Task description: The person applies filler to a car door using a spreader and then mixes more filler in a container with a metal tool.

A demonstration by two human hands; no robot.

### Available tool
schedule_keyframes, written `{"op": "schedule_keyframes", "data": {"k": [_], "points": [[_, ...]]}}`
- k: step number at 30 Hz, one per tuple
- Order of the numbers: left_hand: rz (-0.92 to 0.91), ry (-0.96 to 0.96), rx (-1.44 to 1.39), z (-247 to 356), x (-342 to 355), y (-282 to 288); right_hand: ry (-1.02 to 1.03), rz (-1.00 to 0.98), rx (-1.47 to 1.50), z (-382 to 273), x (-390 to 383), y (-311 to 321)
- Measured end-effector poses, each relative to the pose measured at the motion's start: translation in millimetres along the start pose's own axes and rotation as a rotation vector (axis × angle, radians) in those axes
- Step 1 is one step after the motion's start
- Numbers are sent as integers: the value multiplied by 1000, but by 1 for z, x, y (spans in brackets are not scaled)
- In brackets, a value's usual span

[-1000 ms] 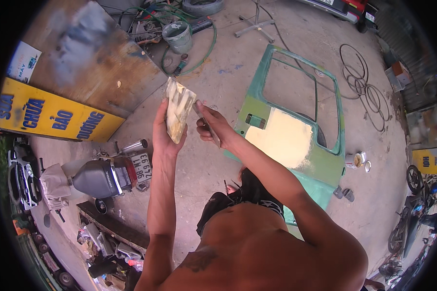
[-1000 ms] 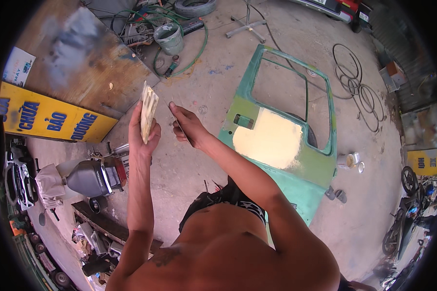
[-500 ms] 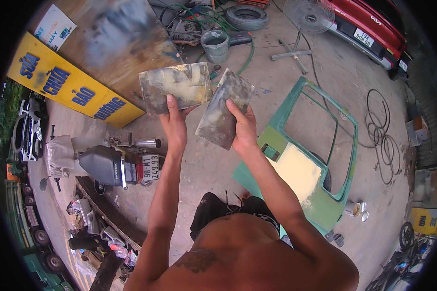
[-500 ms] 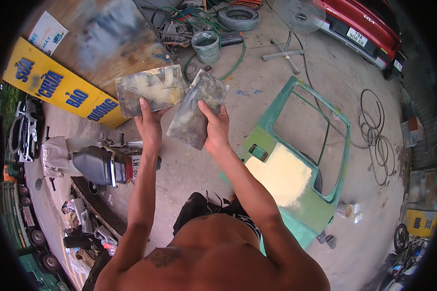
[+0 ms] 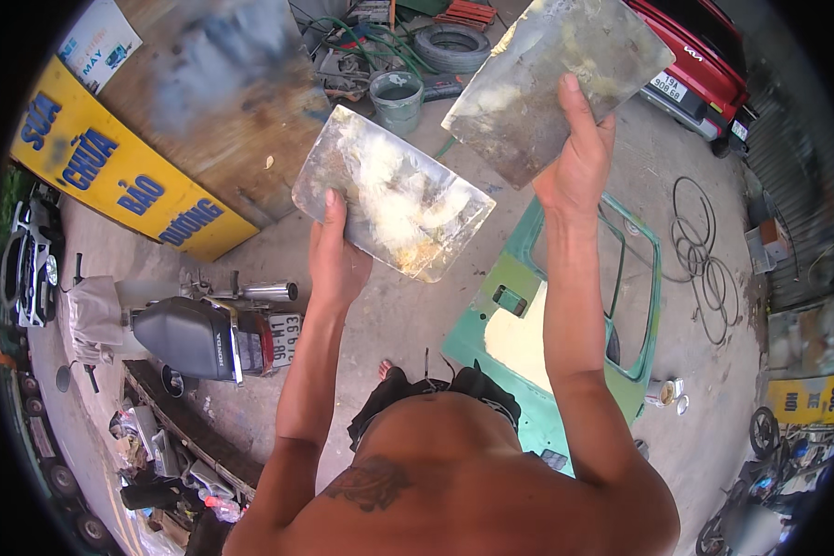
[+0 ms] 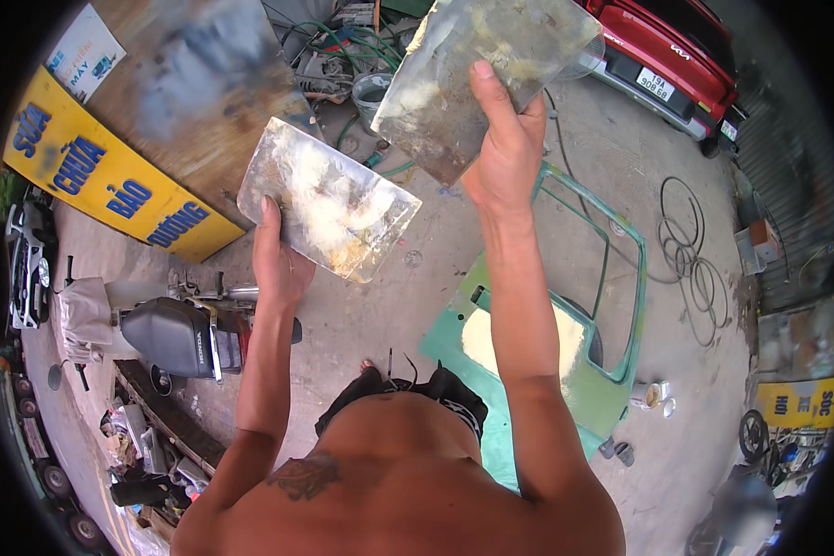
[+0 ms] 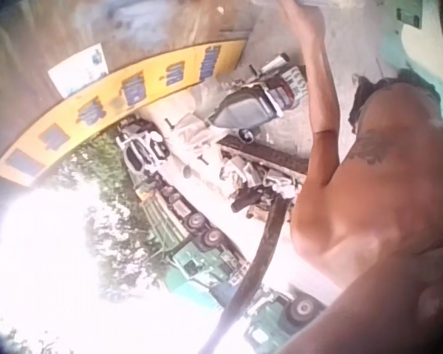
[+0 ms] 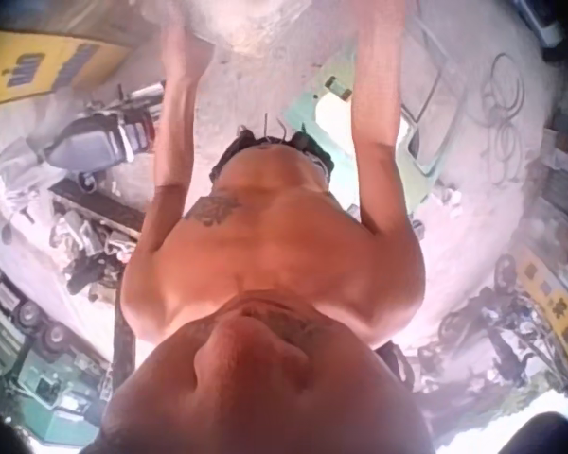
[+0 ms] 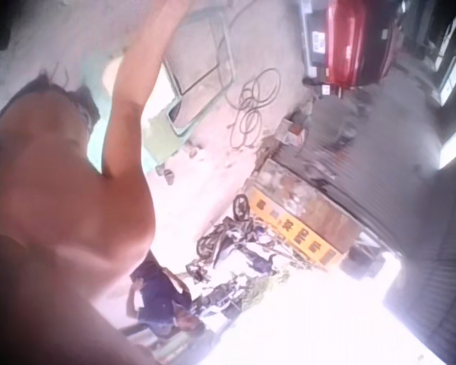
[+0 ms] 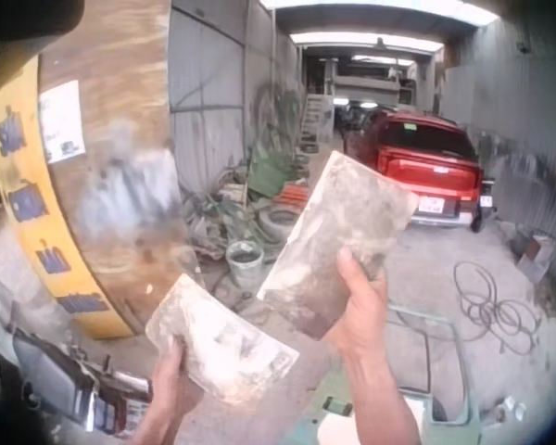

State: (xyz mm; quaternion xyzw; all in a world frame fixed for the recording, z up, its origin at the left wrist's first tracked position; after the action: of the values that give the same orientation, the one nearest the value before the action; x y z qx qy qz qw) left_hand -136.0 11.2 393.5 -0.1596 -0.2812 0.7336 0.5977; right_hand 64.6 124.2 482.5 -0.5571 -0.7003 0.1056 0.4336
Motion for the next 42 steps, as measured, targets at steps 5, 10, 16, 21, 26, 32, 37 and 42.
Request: {"op": "schedule_keyframes", "data": {"k": [5,10,16,21,26,32,37,42], "points": [[91,-92,17,10,5,-1,-126,-66,25,19,-53,-35],[128,-138,52,37,17,36,-604,-322,-479,54,-100,20],[152,-141,130,10,0,22,-203,-25,150,19,-68,-38],[187,-169,-12,40,24,43,-602,-281,-350,62,-128,24],[121,301,-151,-18,-8,23,-516,-164,65,75,-65,54],[-280,266,-207,-13,11,6,-614,-199,181,118,-110,72],[11,457,-61,-62,-13,16,-679,162,302,138,-121,52],[321,-126,149,-10,27,42,-756,93,133,135,-190,49]]}}
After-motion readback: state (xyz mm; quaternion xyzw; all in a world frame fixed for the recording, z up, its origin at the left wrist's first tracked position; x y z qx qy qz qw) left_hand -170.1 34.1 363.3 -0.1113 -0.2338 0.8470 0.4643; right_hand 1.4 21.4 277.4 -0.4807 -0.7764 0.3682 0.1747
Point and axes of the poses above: each hand's wrist, its own x-axis towards the middle knuckle, its own y-axis out of the back of the hand, z = x × y, the point moved 2 cm from there along x, towards the middle knuckle, and after that the axes turned 1 degree about x, right-handed, at the moved point
